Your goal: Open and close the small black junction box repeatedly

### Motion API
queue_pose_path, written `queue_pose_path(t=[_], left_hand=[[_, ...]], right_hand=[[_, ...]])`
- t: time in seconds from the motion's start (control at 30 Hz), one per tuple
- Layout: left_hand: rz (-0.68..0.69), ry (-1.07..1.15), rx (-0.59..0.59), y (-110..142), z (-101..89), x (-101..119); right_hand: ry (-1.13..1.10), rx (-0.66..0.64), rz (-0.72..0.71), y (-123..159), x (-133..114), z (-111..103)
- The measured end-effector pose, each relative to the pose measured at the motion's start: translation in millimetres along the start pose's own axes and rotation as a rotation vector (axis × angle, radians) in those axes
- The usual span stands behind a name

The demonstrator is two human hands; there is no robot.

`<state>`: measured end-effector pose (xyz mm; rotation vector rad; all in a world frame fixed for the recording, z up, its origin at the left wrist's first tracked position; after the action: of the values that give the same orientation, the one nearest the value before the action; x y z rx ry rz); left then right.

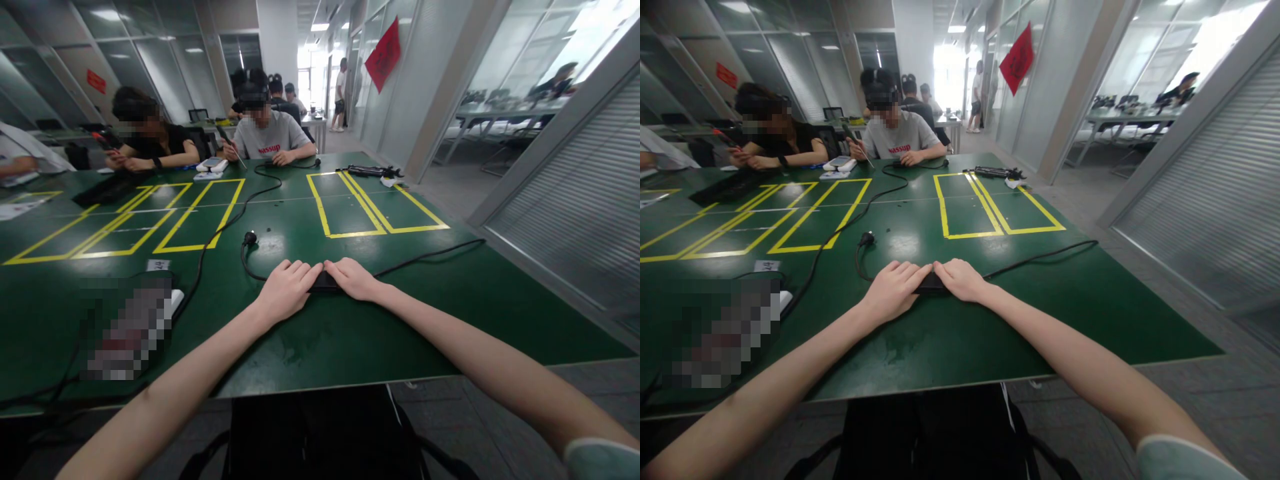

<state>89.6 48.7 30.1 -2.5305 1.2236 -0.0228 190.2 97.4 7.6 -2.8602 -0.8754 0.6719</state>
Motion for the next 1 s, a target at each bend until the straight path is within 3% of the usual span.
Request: queue_pose_path(t=[0.23,0.47,0.67,0.77,0.87,1.0], left_hand=[[-0.087,0.029,-0.017,4,2.8,-13],[-0.026,0.125,0.088,7,-6.0,-20],[-0.030,0.168,0.093,7,-8.4,-19],[-0.052,0.233,0.152,9,-15.1,-23],[-0.010,0.265,0.161,11,-19.4,-23],[0.079,0.221,0.147,13,-24.1,-16]], right_hand=[[0.120,0.078,-0.266,10,-30,-13],[0.234,0.038,-0.266,8,-25,-10],[0.190,0.073,-0.453,16,-37,-16],[0.168,0.112,-0.411,17,-34,-20],[0.018,0.100,-0.356,18,-32,-23],[-0.487,-0.059,-0.216,14,-24,-18]])
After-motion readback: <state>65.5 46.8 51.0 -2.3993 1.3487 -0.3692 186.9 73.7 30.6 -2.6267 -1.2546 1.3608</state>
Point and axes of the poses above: each hand's wrist, its own y-axis away from the middle knuckle, its own z-axis out of the palm, x = y × z, the point moved 9 cm from there along -y, towards the middle knuckle, and after that the axes turned 2 degrees about z, right-handed, at the moved point
